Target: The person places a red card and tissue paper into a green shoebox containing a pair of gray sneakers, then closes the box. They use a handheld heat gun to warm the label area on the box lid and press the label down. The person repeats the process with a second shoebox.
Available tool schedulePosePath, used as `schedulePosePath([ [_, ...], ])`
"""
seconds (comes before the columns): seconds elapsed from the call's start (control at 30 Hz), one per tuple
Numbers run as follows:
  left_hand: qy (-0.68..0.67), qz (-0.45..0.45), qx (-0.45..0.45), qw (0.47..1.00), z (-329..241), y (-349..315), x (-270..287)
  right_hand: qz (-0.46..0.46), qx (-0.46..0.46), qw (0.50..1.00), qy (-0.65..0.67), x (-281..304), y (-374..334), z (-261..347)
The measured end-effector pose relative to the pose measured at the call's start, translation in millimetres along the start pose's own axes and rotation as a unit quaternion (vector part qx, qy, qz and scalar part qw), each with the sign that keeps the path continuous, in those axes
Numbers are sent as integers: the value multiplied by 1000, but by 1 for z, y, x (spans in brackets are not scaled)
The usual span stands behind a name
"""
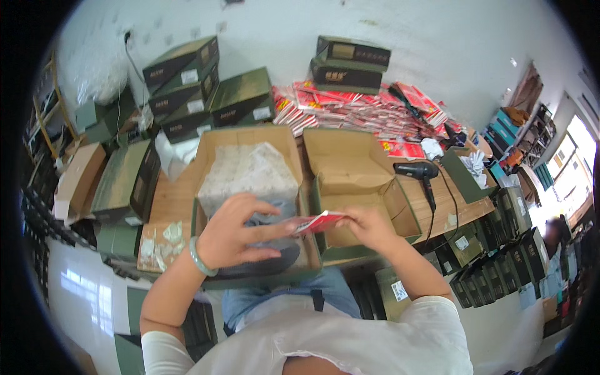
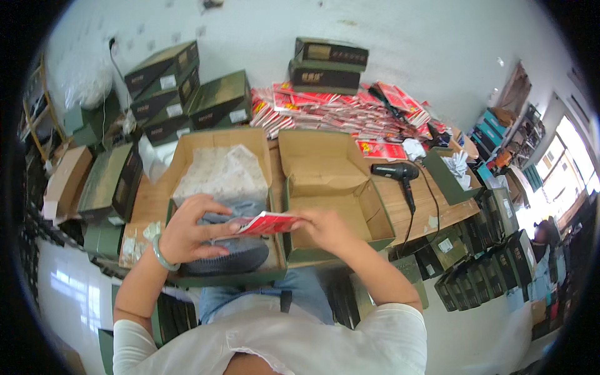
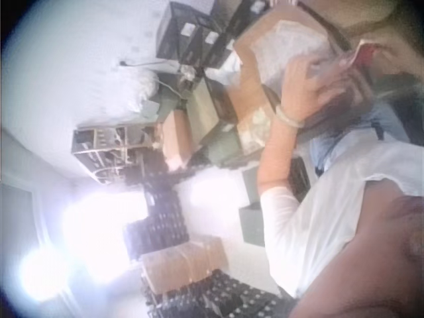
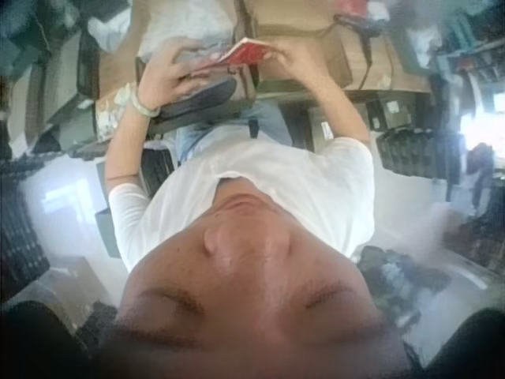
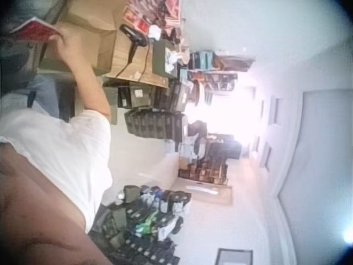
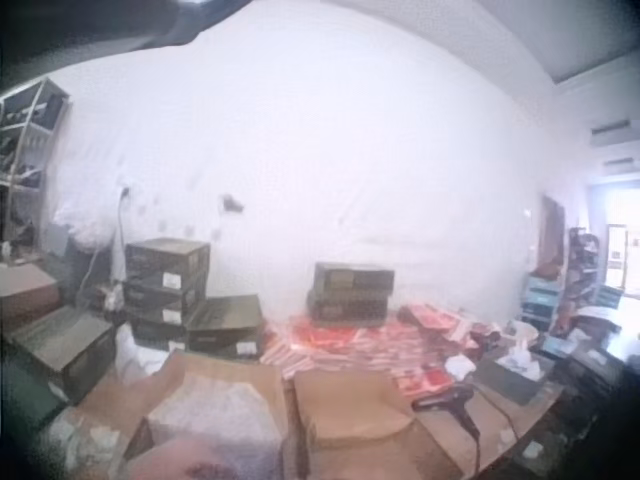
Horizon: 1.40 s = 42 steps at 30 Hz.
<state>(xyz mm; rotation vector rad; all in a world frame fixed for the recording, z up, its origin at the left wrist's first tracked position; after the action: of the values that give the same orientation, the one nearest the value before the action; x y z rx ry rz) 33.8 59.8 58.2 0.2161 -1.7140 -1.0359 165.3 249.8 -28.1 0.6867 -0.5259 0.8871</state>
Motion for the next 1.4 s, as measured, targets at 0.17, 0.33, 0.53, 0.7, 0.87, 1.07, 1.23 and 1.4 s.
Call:
schedulePosePath([
  [0.17,-107,-9,29,994,-2,12,10,47,-61,996,32,12,-5,30],
  [0.33,-134,24,70,988,-17,-11,-11,32,66,997,-9,9,-27,44],
  [0.53,-143,-78,408,898,-17,-78,-13,108,-47,992,-48,-13,-39,61],
  [0.7,-183,-184,496,829,-24,-116,-54,-10,49,998,-48,-30,-28,48],
  [0.87,-96,-52,498,860,7,-138,-42,78,56,995,-20,-55,-9,40],
  [1.07,-106,-146,506,843,18,-144,-46,128,-19,990,60,-70,-2,6],
  [1.23,-167,-141,550,806,31,-166,-50,158,-88,983,34,-53,-16,-14],
  [1.4,-234,-34,518,822,21,-168,-61,149,-98,984,1,-62,-36,-19],
])
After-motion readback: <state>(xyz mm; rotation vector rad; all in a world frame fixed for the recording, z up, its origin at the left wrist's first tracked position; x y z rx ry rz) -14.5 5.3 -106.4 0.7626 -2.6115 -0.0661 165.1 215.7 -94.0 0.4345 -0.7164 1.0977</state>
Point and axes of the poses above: each hand's wrist, its own y-axis towards the middle knuckle, its own x-axis out of the back of the hand, z = x × y, the point moved 9 cm from there along y, towards the middle knuckle, and after that the axes turned 6 degrees about -z, right-handed, at the moved point
